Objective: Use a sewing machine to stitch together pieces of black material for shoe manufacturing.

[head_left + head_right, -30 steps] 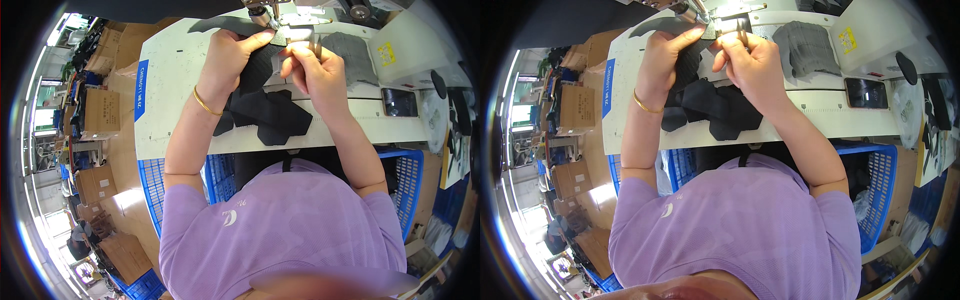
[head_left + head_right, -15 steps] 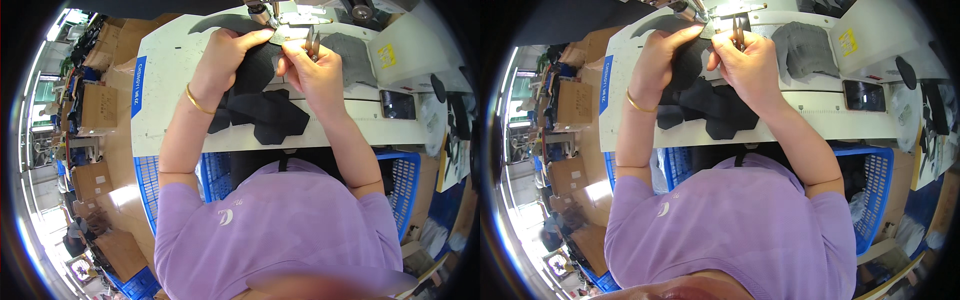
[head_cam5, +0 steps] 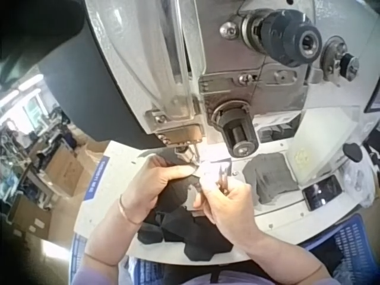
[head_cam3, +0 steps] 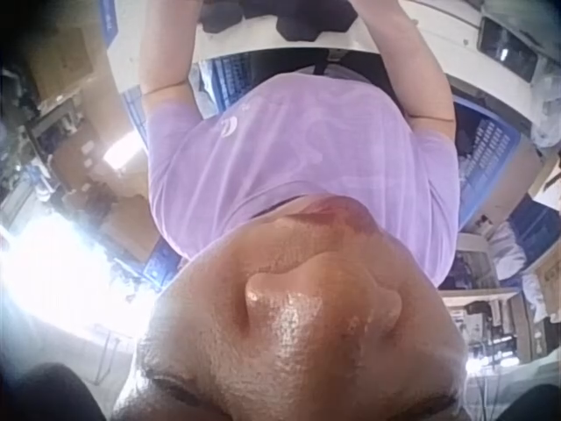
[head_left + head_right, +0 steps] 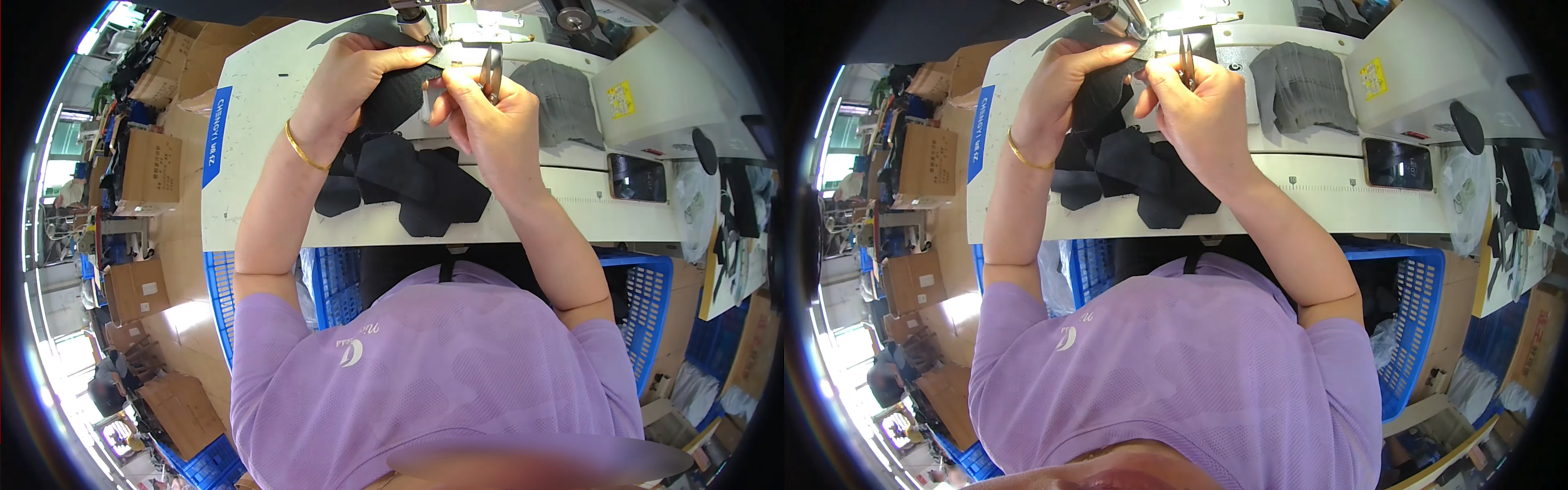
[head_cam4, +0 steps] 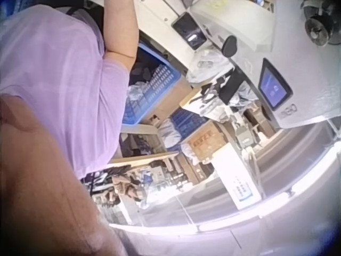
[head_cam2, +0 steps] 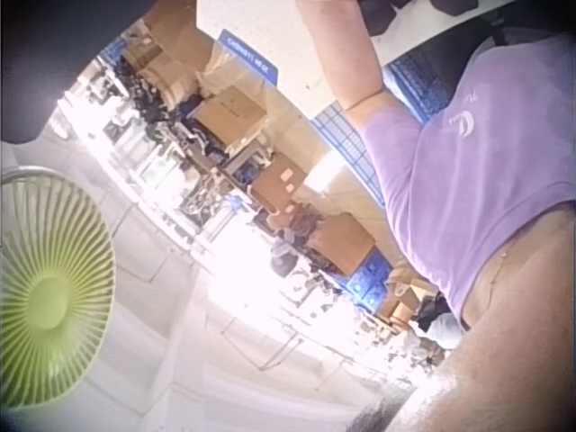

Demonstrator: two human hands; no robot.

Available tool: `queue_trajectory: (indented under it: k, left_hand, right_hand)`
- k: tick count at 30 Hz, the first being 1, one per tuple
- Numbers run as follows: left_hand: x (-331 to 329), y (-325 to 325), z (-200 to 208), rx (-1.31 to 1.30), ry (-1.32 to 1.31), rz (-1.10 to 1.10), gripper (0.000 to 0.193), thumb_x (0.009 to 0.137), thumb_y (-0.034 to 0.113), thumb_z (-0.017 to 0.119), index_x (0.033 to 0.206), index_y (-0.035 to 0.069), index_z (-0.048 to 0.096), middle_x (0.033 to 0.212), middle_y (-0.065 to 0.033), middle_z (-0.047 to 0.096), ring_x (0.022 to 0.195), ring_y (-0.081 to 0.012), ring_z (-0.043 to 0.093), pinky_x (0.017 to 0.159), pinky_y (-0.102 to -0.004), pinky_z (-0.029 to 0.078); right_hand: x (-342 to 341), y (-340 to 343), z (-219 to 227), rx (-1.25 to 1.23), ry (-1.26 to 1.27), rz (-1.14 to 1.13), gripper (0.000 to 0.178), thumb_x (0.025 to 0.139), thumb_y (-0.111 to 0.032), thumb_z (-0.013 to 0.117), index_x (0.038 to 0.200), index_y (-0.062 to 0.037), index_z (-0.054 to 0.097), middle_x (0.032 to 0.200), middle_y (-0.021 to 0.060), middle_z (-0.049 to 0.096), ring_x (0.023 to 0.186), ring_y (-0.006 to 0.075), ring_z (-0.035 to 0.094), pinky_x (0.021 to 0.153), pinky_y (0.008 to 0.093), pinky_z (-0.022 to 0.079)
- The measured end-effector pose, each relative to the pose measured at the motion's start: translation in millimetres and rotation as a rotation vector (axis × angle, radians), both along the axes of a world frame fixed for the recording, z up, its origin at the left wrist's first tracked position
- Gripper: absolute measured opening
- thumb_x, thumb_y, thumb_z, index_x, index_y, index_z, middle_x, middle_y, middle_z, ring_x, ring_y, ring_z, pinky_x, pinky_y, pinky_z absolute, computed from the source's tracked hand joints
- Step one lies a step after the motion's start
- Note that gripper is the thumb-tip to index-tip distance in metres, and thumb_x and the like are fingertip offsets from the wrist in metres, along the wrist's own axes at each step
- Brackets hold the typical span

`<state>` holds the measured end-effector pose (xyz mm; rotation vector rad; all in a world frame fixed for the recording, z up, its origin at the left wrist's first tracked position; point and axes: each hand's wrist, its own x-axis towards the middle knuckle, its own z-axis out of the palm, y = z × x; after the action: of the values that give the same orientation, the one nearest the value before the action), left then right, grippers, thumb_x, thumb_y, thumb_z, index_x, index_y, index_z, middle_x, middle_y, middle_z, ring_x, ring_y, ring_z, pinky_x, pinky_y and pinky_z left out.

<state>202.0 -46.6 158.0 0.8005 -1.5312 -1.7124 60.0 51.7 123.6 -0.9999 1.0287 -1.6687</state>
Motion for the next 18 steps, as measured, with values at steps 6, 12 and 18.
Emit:
queue_trajectory:
  k: [6,12,18]
  left_hand:
    - [-2.7,-6.6,-2.7,-0.103,-0.003,0.011,0.015,0.085,0.003,0.067,0.099,-0.002,0.070,0.092,-0.0083,0.070,0.078,-0.0133,0.066,0.071,-0.0254,0.054]
    - [-13.3,-12.0,-3.2,-0.043,0.018,0.018,0.022,0.085,-0.003,0.062,0.105,0.000,0.070,0.099,-0.0050,0.071,0.087,-0.0157,0.065,0.079,-0.0261,0.051]
    - [-12.5,-23.9,-13.5,-0.193,0.064,0.032,0.020,0.086,-0.005,0.060,0.102,0.000,0.070,0.095,-0.0042,0.071,0.085,-0.0126,0.065,0.078,-0.0264,0.051]
  right_hand:
    - [-3.6,3.1,-1.3,0.020,-0.025,0.037,0.020,0.093,-0.011,0.057,0.086,0.0032,0.068,0.061,0.0064,0.062,0.044,0.0020,0.044,0.040,0.0186,0.030]
    - [-7.2,3.8,-5.5,0.037,-0.020,0.090,0.019,0.093,-0.011,0.057,0.088,0.0033,0.068,0.063,0.0062,0.062,0.044,0.0027,0.044,0.040,0.0188,0.032]
    - [-9.8,2.9,-11.5,0.036,0.008,0.116,0.015,0.092,-0.009,0.058,0.089,0.0023,0.067,0.065,0.0058,0.063,0.044,0.0027,0.045,0.040,0.0188,0.033]
